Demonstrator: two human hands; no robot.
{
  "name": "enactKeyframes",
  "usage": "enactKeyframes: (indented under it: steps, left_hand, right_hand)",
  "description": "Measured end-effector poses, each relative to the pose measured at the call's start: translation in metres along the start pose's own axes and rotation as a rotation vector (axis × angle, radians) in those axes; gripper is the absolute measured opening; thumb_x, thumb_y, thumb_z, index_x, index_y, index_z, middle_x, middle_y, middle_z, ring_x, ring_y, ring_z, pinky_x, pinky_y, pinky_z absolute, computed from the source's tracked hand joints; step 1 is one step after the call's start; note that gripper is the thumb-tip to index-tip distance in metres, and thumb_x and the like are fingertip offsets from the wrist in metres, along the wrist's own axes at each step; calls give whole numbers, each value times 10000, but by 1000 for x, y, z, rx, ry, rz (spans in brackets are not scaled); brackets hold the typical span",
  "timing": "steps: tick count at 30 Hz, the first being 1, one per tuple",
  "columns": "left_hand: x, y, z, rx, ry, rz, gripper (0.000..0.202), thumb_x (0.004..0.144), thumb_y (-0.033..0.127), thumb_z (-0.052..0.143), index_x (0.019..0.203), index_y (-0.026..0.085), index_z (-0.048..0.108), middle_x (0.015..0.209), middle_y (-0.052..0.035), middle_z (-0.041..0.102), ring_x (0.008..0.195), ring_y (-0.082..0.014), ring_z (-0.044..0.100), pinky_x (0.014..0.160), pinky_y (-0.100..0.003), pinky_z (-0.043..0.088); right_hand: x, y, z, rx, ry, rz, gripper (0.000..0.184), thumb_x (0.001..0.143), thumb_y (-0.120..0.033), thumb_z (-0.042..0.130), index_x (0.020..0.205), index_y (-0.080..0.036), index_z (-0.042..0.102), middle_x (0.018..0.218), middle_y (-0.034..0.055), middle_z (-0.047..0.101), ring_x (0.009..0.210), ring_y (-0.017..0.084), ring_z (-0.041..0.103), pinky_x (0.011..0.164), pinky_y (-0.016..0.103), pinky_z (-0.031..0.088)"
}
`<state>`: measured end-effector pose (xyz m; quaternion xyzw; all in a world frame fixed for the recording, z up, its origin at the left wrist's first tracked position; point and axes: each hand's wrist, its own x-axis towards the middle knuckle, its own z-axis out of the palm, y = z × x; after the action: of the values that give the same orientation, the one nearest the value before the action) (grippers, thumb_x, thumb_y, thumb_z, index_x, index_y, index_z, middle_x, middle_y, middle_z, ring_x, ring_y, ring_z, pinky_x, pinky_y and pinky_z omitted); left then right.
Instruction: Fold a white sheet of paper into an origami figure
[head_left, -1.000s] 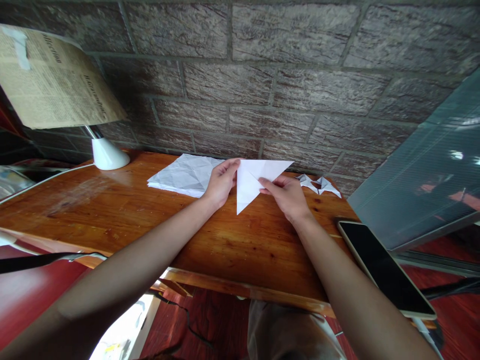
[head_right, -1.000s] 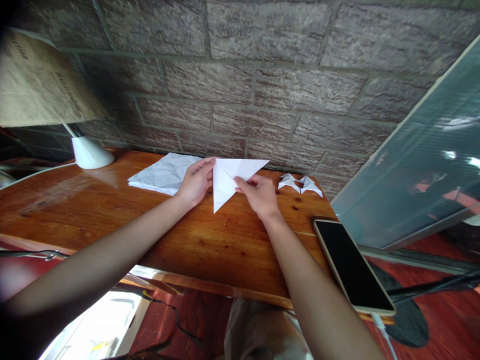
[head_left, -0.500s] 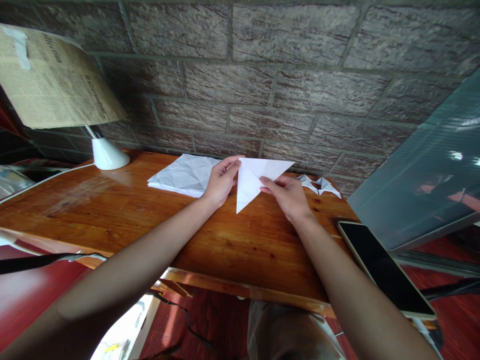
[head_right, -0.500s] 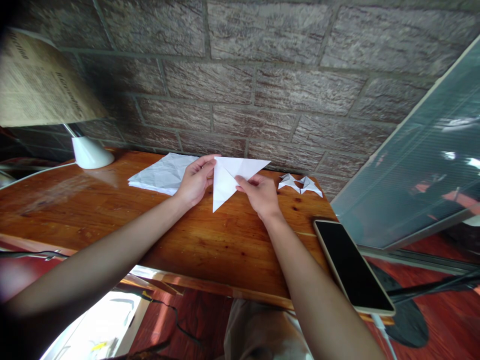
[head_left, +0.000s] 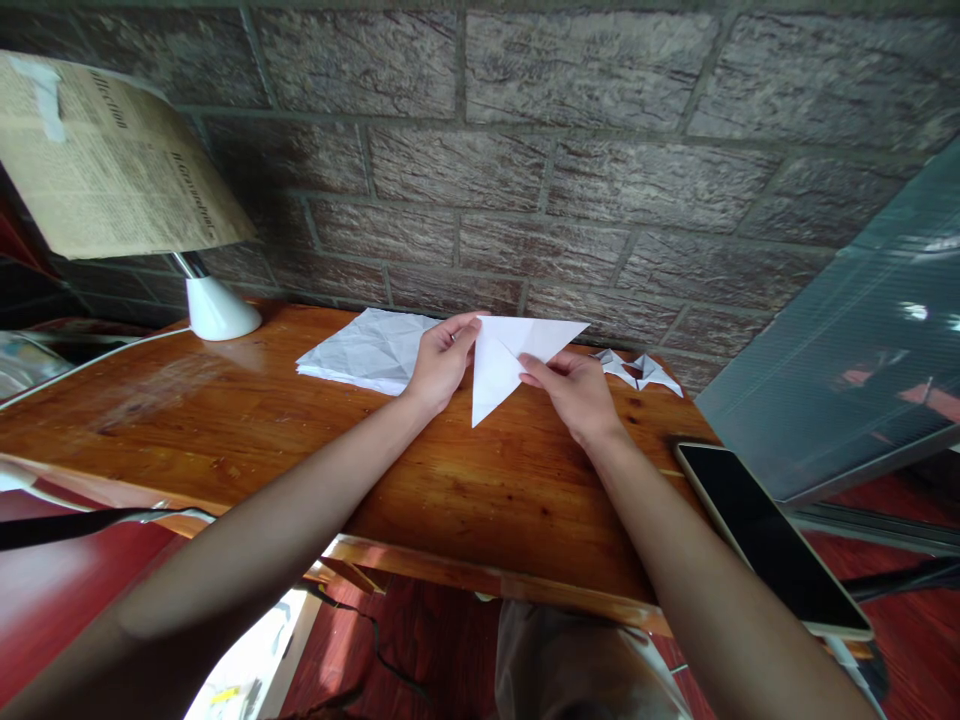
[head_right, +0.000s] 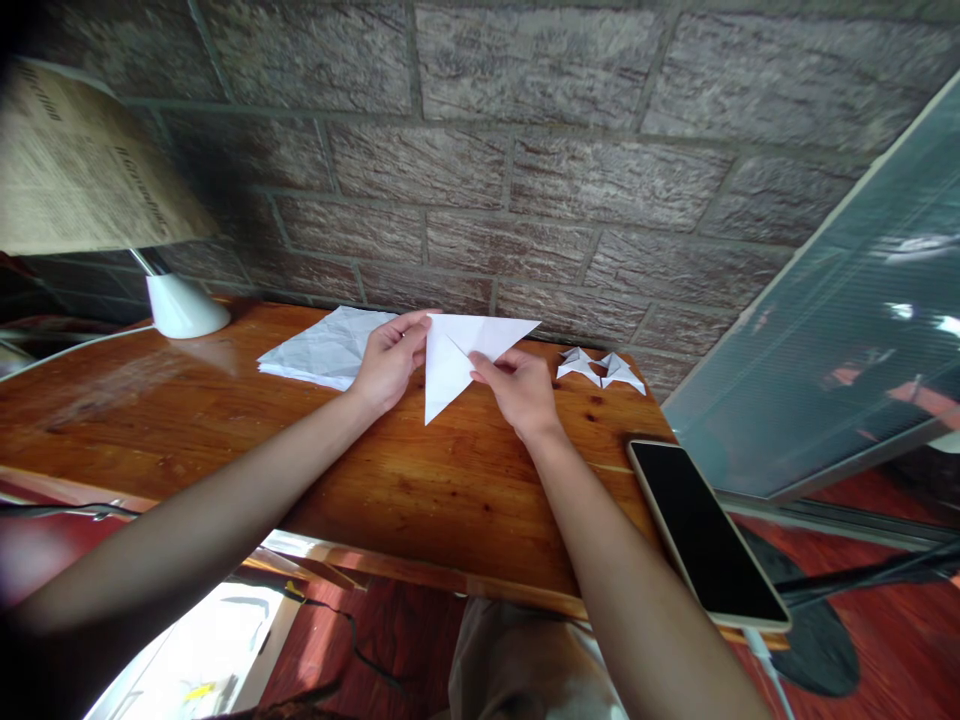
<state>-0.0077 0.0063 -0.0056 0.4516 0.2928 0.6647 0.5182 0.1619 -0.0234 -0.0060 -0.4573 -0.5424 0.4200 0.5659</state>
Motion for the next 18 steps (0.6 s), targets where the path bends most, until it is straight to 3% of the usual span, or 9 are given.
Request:
enactKeyframes:
  steps: [9, 18]
  left_hand:
    - [-2, 1, 1, 19, 8, 8, 270, 721, 411, 795, 843, 180, 723, 726, 13, 670, 647, -113, 571, 620, -230, 484]
    - [-2, -1, 3, 32, 87, 22, 221, 736, 388, 751, 723, 189, 653, 638, 34, 601, 584, -107, 520, 576, -225, 433]
  right_hand:
    - [1, 2, -1, -36, -10, -26, 452, 640, -551, 851, 831, -149, 769, 836, 68, 777, 805, 219, 737, 843, 359, 604]
    - [2, 6, -3, -144, -24, -89, 417, 710, -548, 803, 848, -155, 774, 855, 79, 791, 806, 224, 742, 815, 342, 590]
